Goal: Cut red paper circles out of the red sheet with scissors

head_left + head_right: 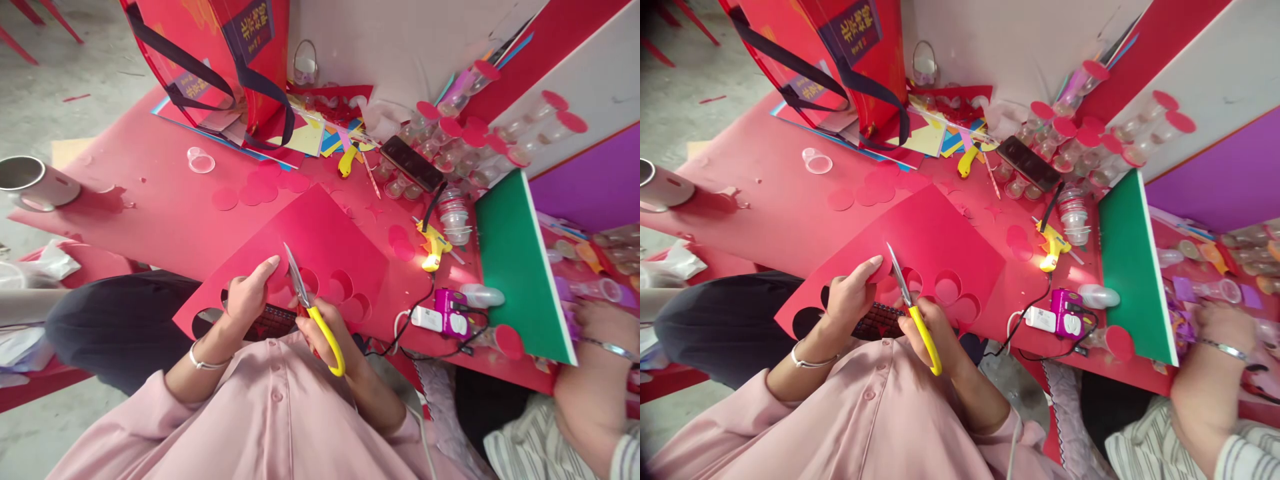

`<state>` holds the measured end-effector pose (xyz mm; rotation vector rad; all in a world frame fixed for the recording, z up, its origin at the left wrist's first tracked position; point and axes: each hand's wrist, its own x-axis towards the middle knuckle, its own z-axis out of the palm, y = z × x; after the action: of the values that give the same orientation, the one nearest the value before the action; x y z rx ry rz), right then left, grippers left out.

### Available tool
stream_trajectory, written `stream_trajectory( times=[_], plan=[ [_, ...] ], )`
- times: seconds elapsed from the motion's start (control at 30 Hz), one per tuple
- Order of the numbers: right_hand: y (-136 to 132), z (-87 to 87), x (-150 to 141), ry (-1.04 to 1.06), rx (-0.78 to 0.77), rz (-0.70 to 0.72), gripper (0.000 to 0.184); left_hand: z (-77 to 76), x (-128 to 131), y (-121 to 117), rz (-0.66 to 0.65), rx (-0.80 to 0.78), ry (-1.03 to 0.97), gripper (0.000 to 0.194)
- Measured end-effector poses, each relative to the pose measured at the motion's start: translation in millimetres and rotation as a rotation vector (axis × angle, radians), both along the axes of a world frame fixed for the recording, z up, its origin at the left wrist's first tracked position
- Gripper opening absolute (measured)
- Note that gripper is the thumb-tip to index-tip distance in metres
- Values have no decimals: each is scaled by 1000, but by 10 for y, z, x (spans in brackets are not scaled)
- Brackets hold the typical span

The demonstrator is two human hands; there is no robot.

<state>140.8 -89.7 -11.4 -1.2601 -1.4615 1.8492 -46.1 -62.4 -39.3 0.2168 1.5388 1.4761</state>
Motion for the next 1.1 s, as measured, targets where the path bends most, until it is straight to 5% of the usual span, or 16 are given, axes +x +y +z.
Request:
stream_trajectory(
  times=[0.43,1.1],
  plan=[
    [-14,20,37,-42,30,-11,19,7,-34,-15,-7,-108,-36,59],
    [1,32,82,-55,40,18,20,4,-47,-34,-50,-125,1,58]
  ],
)
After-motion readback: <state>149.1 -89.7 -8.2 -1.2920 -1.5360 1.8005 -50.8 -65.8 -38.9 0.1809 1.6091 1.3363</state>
